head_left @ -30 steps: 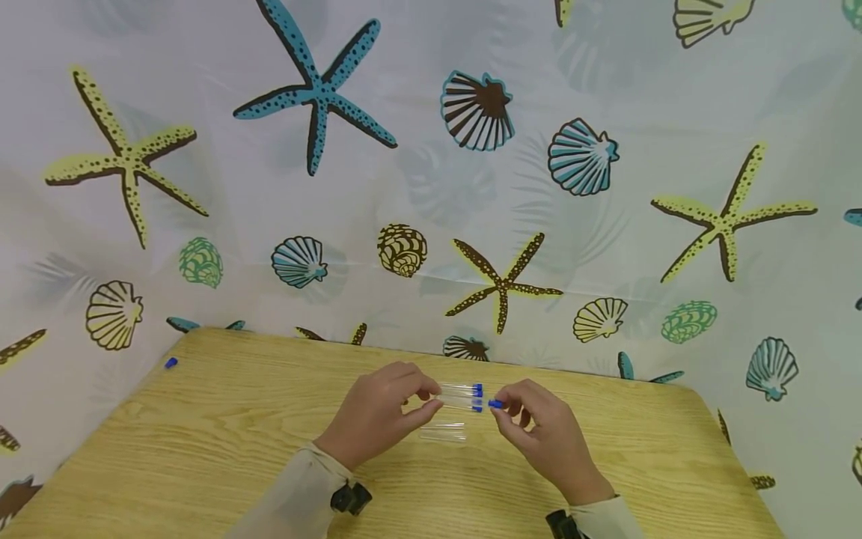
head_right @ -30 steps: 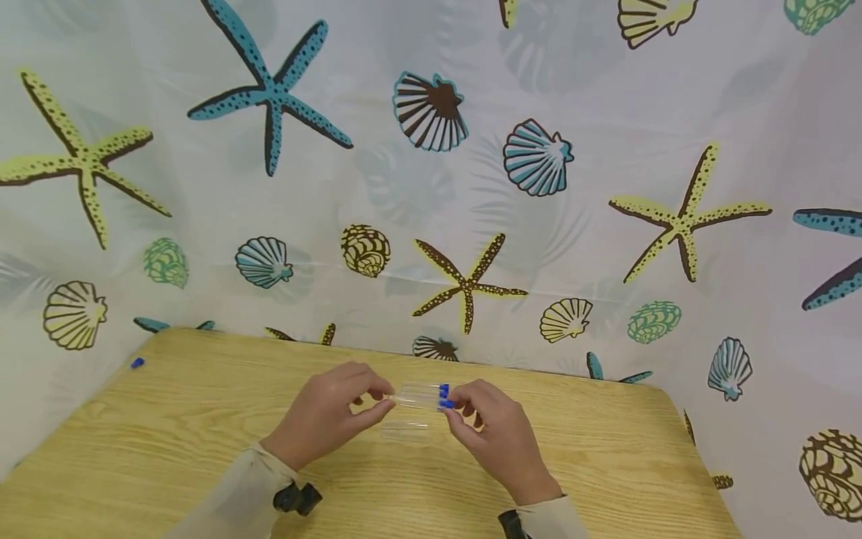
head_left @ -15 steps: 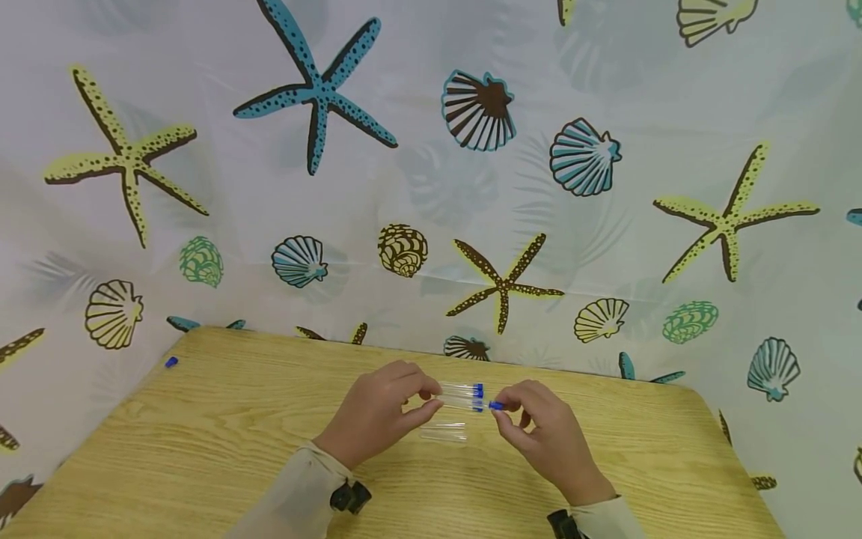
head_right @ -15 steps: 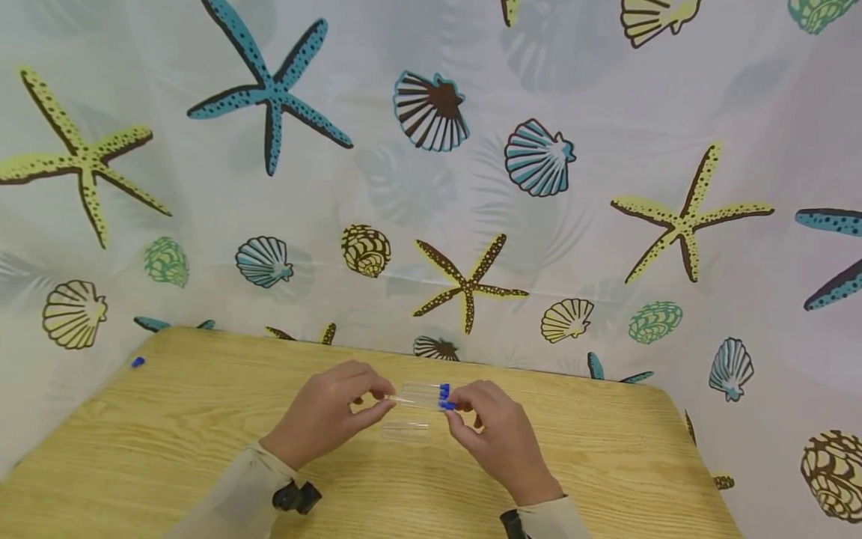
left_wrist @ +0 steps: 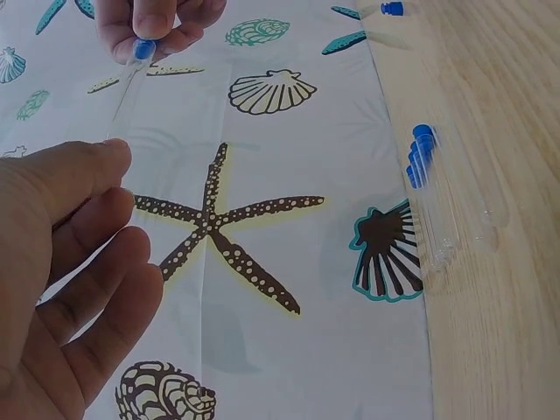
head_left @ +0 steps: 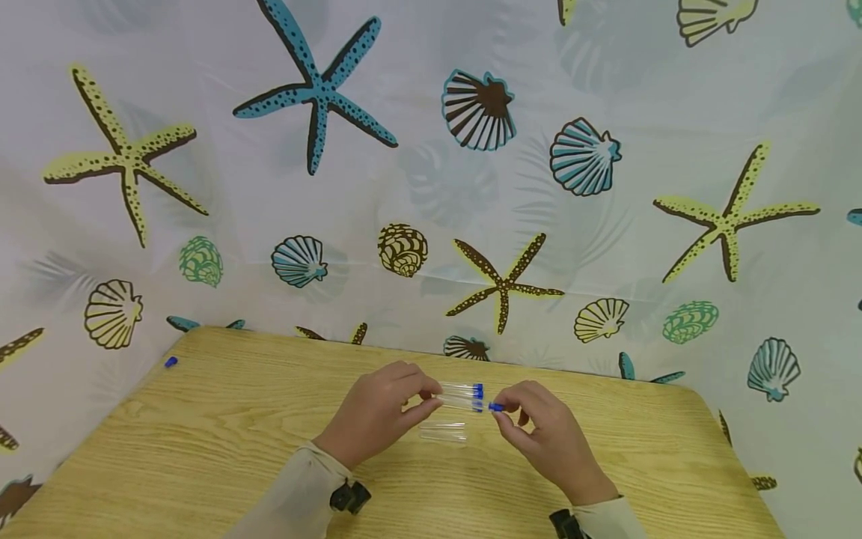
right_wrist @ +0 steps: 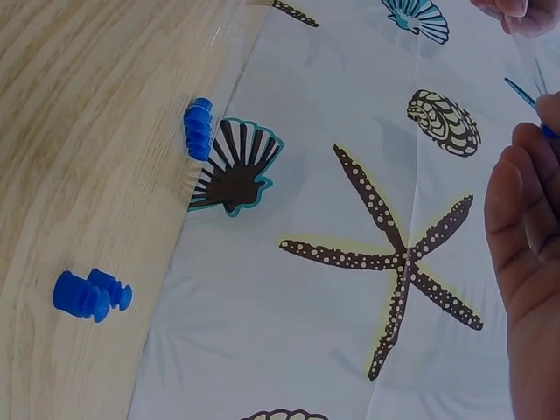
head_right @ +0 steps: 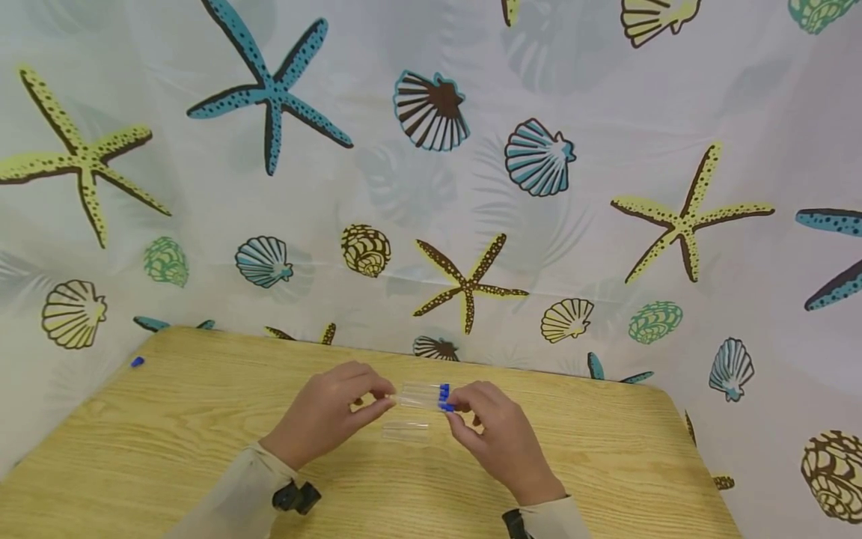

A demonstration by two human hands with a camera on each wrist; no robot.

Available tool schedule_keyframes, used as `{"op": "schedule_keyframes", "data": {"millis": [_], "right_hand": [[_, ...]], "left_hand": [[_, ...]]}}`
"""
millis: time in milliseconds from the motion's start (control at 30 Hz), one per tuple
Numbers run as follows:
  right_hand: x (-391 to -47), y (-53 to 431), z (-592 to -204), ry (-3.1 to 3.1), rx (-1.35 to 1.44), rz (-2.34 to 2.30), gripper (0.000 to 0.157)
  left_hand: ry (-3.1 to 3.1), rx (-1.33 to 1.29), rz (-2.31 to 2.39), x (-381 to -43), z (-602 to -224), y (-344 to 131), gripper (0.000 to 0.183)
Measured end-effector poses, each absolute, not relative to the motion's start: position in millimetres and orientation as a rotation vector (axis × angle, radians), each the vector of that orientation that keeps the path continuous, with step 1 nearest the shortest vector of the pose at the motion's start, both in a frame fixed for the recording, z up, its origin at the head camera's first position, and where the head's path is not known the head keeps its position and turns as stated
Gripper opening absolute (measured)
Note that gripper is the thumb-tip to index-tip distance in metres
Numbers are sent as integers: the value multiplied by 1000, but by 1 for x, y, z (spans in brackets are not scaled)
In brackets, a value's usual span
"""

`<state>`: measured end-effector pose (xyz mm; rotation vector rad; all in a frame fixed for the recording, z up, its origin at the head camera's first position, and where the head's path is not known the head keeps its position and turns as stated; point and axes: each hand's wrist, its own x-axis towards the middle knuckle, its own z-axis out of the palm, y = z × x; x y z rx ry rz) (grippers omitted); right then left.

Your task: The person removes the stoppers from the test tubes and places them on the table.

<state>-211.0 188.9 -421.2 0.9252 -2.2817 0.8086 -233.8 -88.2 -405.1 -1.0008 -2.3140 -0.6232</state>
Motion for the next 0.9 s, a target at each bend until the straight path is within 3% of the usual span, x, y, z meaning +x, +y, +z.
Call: {"op": "schedule_keyframes", "data": {"millis": [900], "right_hand": [[-210,186,-423,-2248,856,814,22]], "left_hand": [[-2268,-1026,-670,-235,-409,-91,12]]}}
